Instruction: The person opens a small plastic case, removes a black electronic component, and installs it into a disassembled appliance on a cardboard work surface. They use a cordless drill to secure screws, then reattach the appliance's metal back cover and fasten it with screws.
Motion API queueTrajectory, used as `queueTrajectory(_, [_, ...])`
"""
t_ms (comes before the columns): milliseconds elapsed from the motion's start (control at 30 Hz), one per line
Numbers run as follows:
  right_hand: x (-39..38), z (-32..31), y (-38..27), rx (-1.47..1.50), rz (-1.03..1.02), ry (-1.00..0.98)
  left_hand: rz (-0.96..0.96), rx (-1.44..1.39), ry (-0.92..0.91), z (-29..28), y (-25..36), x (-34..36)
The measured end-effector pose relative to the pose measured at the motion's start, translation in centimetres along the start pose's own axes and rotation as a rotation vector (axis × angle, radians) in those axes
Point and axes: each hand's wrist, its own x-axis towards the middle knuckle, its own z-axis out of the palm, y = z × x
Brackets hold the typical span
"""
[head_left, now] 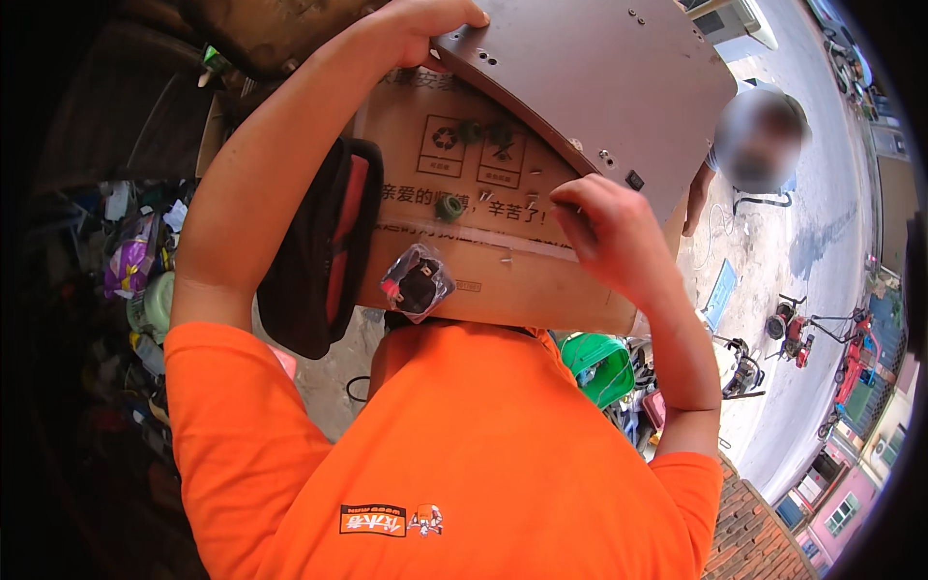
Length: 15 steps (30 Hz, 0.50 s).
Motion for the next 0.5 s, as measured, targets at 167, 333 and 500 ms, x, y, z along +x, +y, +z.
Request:
queueTrajectory(167, [-1.4, 5.2, 1.7, -0.247, -0.003, 0.041, 0.002, -0.090, -0.056, -0.5, -0.8, 0.9])
queueTrajectory(333, [-0.8, 5.4, 2.2, -0.353, -0.068, -0.036, -0.025, 0.039, 0.002, 0.0, 0.2, -0.5])
queueTrajectory(500, [2.7, 2.1, 0.1, -0.100, -0.142, 0.143, -0.029, -0.010, -0.004, 0.2, 0.5, -0.6])
